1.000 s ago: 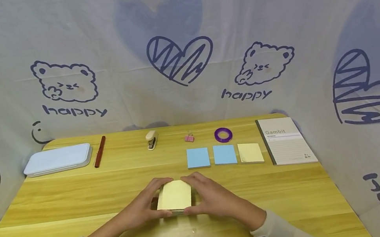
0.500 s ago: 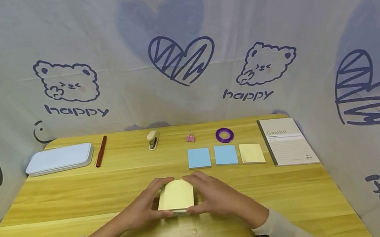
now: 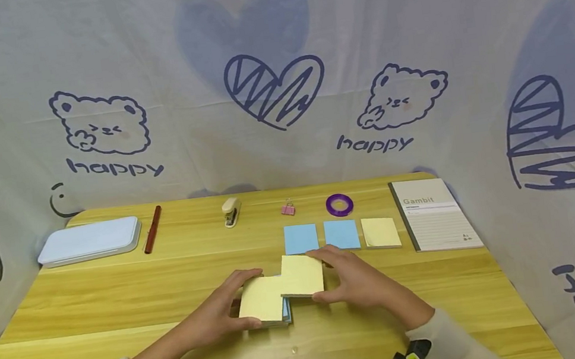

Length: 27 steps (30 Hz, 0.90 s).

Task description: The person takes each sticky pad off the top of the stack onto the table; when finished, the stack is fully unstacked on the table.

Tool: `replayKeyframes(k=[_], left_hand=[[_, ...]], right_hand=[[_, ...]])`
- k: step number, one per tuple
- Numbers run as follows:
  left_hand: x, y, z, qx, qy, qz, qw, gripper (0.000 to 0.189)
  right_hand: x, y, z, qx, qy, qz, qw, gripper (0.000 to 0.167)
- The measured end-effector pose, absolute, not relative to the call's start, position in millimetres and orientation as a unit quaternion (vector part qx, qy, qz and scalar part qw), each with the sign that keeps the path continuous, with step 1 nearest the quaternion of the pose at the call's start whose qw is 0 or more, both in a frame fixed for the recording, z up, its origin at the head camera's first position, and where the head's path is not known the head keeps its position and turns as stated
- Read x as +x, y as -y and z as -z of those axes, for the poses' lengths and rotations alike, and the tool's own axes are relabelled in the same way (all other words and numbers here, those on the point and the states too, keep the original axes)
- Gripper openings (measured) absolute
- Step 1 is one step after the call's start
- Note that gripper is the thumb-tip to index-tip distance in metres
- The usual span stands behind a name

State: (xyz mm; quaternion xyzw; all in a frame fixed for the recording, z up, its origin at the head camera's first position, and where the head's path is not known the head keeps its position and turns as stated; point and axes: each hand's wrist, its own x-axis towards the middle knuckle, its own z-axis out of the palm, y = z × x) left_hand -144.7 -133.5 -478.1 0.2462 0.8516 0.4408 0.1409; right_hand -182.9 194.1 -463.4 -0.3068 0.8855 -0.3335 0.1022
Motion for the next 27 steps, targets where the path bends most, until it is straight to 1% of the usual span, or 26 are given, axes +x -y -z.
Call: replayKeyframes(k=[5,9,14,21,27], left_hand=[[-144,134,478,0.244,-0.851,-0.442,0.141,0.093],[-144,134,477,0.245,-0.851,-0.442,0.141,0.092],[-144,134,477,0.245,-0.851,-0.442,0.141,0.092],[-144,133,477,0.245,-0.849,-0.446,0.144,0.091],[-144,134,476,0.247,-0.848,-0.447,0.145,0.091]], right_hand=[[-192,-209,481,-0.29,-0.892,0.333,0.1,0.085],[-193,-211,496,-0.306,-0.897,0.305,0.097,0.086],[-193,-212,507,-0.317,-0.893,0.307,0.094,0.085],[-192,-214,516,-0.329,-0.889,0.304,0.09,0.08],[-192,-214,514,-0.326,-0.889,0.306,0.097,0.083]])
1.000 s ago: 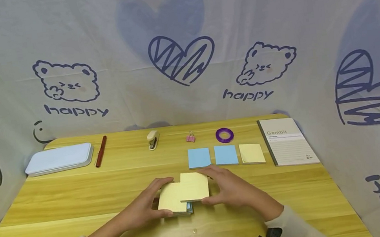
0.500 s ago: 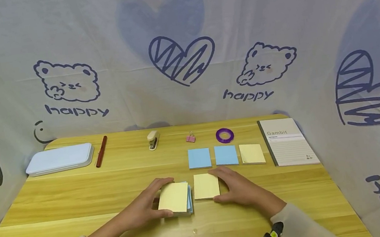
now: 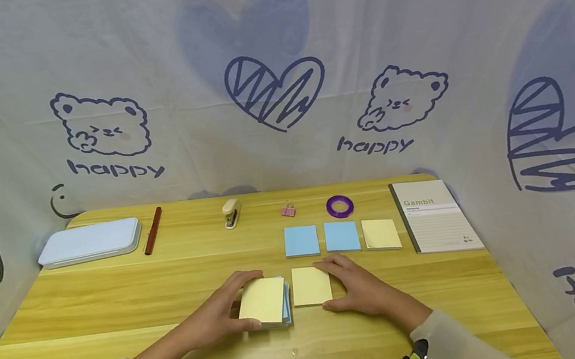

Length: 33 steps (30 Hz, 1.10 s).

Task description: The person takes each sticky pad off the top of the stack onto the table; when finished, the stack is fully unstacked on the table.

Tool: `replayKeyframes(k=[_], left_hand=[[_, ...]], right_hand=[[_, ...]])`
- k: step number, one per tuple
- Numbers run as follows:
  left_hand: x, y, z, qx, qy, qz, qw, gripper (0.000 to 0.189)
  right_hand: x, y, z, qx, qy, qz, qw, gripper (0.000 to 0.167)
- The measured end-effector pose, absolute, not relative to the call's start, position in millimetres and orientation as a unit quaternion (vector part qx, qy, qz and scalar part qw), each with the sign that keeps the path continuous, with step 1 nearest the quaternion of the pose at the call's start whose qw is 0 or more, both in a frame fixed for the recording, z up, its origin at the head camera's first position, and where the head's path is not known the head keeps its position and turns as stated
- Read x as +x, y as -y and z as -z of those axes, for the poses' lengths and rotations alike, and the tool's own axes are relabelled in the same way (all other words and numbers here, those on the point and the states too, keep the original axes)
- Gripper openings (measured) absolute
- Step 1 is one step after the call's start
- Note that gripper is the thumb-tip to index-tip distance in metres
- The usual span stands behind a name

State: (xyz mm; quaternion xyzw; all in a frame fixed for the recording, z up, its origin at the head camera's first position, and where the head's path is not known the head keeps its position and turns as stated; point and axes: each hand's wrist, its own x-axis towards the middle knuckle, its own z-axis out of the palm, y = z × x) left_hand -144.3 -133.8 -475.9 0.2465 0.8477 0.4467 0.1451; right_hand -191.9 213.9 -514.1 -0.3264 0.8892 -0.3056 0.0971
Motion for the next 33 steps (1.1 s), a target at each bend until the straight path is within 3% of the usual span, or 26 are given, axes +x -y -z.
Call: replayKeyframes(k=[13,24,33], left_hand=[[-144,136,477,0.248,-0.845,-0.452,0.143,0.09],[-145,137,478,0.229,-0.822,-0.498,0.155,0.095],[-143,140,479,0.226,-0.806,-0.516,0.181,0.098]], right_hand=[[-189,-210,501,-0.314,-0.891,0.312,0.107,0.09],[-169,-168,470,-0.324,-0.872,0.346,0.12,0.087],[-160,-142,471,-0.311,-0.858,0.385,0.14,0.094]])
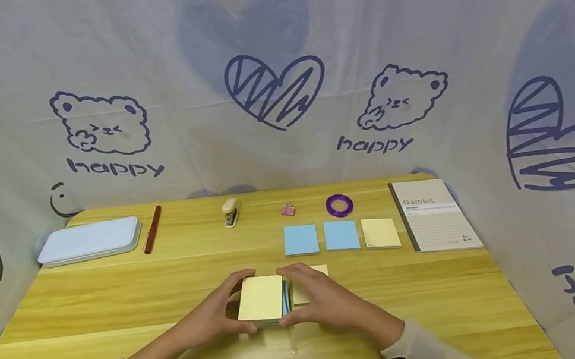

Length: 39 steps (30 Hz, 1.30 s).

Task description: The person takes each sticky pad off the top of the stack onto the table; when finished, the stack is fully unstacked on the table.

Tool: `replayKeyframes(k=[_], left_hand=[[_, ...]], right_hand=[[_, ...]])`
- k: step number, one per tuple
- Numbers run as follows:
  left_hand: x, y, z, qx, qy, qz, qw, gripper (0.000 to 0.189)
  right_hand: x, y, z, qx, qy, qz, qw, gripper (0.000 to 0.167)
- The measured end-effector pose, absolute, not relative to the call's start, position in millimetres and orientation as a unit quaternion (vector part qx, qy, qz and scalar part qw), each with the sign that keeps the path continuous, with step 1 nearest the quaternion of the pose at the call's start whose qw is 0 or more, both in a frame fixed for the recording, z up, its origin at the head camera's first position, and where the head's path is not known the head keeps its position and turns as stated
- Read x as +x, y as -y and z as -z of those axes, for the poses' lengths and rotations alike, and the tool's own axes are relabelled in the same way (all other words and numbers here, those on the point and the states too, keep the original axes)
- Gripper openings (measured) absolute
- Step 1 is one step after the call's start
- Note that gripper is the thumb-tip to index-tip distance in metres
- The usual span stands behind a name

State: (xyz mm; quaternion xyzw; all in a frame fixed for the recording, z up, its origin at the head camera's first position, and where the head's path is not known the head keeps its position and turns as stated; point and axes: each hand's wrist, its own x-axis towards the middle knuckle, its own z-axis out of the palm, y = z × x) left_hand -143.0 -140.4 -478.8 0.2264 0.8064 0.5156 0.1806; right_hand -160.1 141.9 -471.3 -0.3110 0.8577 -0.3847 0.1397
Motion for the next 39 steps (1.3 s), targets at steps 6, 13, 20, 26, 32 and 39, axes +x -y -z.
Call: replayKeyframes(k=[6,13,20,26,32,39], left_hand=[[-145,140,484,0.243,-0.814,-0.502,0.162,0.088],[-146,140,485,0.247,-0.822,-0.489,0.155,0.087],[-145,139,482,0.242,-0.83,-0.479,0.155,0.088],[-145,139,482,0.243,-0.831,-0.476,0.153,0.088],[-146,139,483,0.246,-0.832,-0.474,0.151,0.09],[-145,139,483,0.234,-0.843,-0.462,0.148,0.09]], right_hand=[[-156,-135,473,-0.29,-0.858,0.404,0.129,0.092],[-156,-134,471,-0.3,-0.861,0.393,0.116,0.088],[-159,-135,469,-0.311,-0.861,0.382,0.128,0.086],[-158,-132,467,-0.31,-0.868,0.366,0.134,0.094],[-159,-135,465,-0.313,-0.88,0.336,0.12,0.09],[-163,-162,464,-0.3,-0.873,0.362,0.132,0.089]])
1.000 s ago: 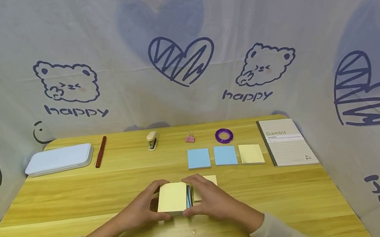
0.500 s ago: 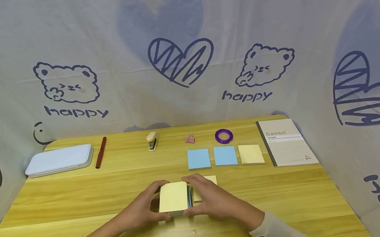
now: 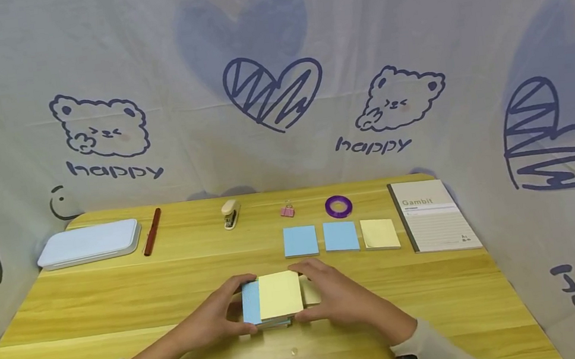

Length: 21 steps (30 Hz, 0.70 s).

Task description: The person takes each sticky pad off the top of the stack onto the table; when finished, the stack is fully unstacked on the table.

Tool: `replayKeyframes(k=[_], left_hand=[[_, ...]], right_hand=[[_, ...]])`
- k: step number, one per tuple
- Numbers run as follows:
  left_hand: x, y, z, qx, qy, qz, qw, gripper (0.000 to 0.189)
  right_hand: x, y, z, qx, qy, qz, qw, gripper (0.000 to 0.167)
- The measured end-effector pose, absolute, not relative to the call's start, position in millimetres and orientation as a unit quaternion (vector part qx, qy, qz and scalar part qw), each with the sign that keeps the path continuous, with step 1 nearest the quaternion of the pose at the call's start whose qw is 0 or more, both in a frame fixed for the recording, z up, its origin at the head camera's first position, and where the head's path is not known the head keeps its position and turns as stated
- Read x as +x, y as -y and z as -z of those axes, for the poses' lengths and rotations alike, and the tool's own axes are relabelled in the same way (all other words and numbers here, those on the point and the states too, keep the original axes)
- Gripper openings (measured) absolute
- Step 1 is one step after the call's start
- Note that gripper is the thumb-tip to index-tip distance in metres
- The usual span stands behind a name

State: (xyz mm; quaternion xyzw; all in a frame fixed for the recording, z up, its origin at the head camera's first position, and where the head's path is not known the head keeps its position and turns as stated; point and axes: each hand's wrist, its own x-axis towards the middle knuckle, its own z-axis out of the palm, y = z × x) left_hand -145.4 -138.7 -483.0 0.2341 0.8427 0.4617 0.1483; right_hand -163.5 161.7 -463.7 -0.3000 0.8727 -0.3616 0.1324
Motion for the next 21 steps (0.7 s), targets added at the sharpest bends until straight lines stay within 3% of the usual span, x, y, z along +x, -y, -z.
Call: replayKeyframes(k=[21], left_hand=[[-145,139,482,0.239,-0.844,-0.457,0.146,0.084]], right_hand=[[-167,-283,491,-0.22,-0.903,0.36,0.077,0.09]])
